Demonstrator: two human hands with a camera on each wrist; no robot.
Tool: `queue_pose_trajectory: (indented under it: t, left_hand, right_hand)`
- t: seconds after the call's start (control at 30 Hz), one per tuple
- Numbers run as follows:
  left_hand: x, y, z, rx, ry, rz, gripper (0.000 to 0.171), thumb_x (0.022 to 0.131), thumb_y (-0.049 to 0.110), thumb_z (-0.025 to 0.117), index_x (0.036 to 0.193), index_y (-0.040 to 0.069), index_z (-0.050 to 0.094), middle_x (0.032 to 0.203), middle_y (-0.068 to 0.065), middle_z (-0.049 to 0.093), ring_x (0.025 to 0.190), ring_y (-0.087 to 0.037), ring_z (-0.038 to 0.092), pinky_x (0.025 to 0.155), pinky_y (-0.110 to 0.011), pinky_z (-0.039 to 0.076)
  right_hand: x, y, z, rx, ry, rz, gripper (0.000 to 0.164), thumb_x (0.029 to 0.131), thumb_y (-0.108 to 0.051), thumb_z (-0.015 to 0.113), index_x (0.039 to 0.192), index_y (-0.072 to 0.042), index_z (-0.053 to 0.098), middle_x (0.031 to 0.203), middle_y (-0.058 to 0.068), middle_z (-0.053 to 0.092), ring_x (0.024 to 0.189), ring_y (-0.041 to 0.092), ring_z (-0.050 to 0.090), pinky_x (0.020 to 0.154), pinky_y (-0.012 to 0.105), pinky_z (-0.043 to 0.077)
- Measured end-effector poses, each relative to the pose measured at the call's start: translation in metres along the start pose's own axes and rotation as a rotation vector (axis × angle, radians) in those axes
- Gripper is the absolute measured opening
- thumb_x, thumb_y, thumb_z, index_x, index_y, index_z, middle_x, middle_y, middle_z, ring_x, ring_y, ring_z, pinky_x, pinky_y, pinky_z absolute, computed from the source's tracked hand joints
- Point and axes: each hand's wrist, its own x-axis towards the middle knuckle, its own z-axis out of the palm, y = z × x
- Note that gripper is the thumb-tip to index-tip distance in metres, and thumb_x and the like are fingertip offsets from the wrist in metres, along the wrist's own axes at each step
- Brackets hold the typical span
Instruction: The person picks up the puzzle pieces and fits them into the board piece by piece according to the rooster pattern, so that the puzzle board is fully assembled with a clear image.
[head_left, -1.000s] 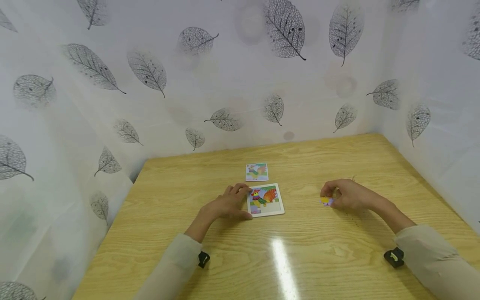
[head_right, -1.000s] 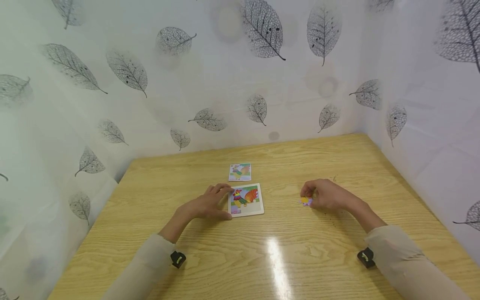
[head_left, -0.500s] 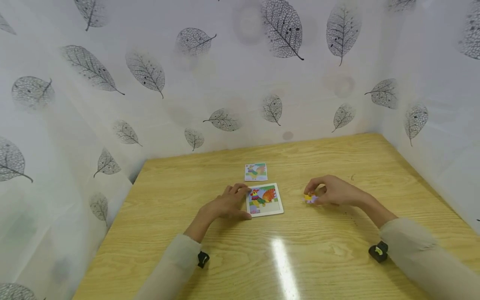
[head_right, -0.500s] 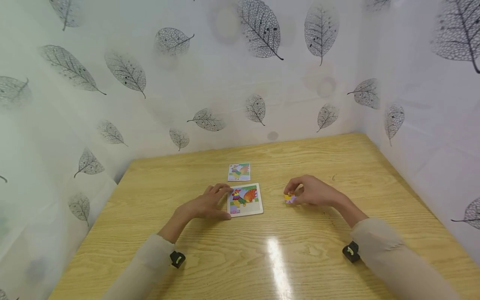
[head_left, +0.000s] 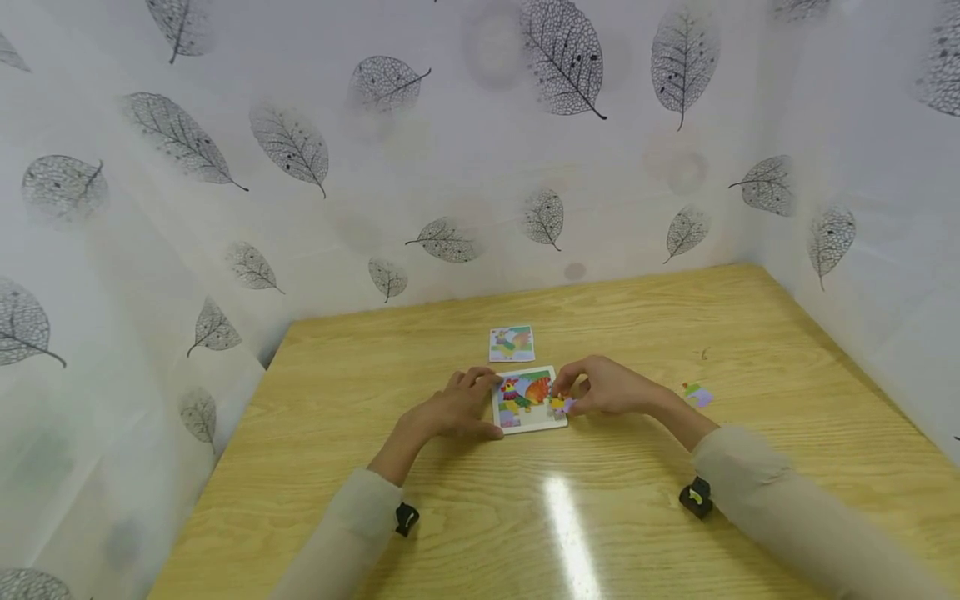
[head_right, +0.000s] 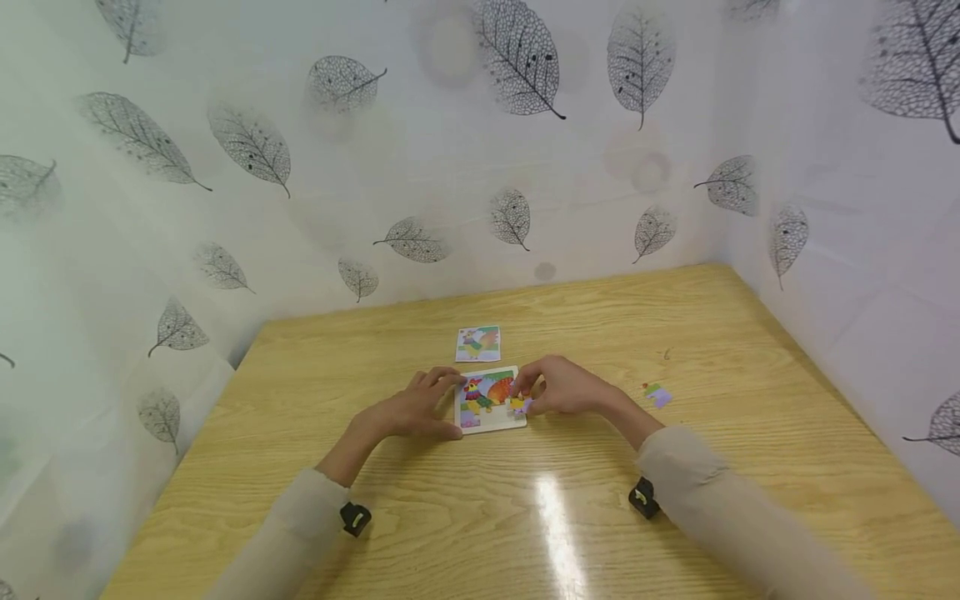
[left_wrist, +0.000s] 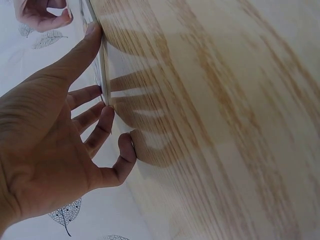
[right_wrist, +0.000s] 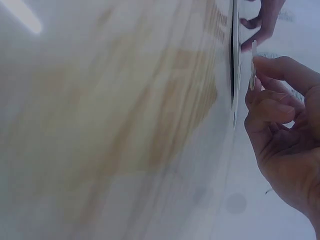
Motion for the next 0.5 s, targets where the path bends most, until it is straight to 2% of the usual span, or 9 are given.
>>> queue_pose_trajectory:
  t: [0.1,0.2,0.4,0.5]
  left_hand:
    - [0.0,-0.001,0.0,-0.005,0.0,0.004,0.084,0.092,0.043,0.079,0.159,0.016,0.037,0.164,-0.006,0.027,0.148,-0.037,0.028,0.108,-0.074,0.035]
    - [0.0,-0.001,0.0,-0.009,0.001,0.002,0.084,0.092,0.043,0.079,0.159,0.016,0.037,0.165,-0.005,0.027,0.148,-0.036,0.028,0.109,-0.073,0.035]
    - [0.0,-0.002,0.0,-0.01,0.003,-0.006,0.084,0.092,0.044,0.079,0.16,0.018,0.036,0.165,-0.004,0.027,0.147,-0.035,0.028,0.11,-0.072,0.035]
    - [0.0,-0.003,0.0,-0.015,0.002,-0.011,0.084,0.091,0.045,0.079,0.16,0.019,0.037,0.165,-0.003,0.027,0.147,-0.035,0.028,0.111,-0.072,0.034]
  right_hand:
    - [0.01,-0.006,0.008,-0.028,-0.004,-0.012,0.024,0.088,-0.004,0.08,0.111,-0.005,0.075,0.113,0.007,0.072,0.097,0.017,0.065,0.078,0.027,0.055]
    - [0.018,-0.012,0.015,-0.035,-0.017,-0.002,0.022,0.086,-0.003,0.08,0.108,-0.005,0.076,0.108,0.005,0.073,0.095,0.02,0.066,0.079,0.032,0.056]
    - [0.027,-0.021,0.025,-0.033,-0.027,0.007,0.021,0.085,-0.001,0.081,0.106,-0.002,0.076,0.105,0.005,0.074,0.104,0.023,0.066,0.095,0.041,0.056]
    - [0.03,-0.024,0.028,-0.038,-0.028,0.001,0.019,0.084,-0.001,0.08,0.103,-0.002,0.076,0.103,0.005,0.075,0.101,0.022,0.067,0.093,0.039,0.056]
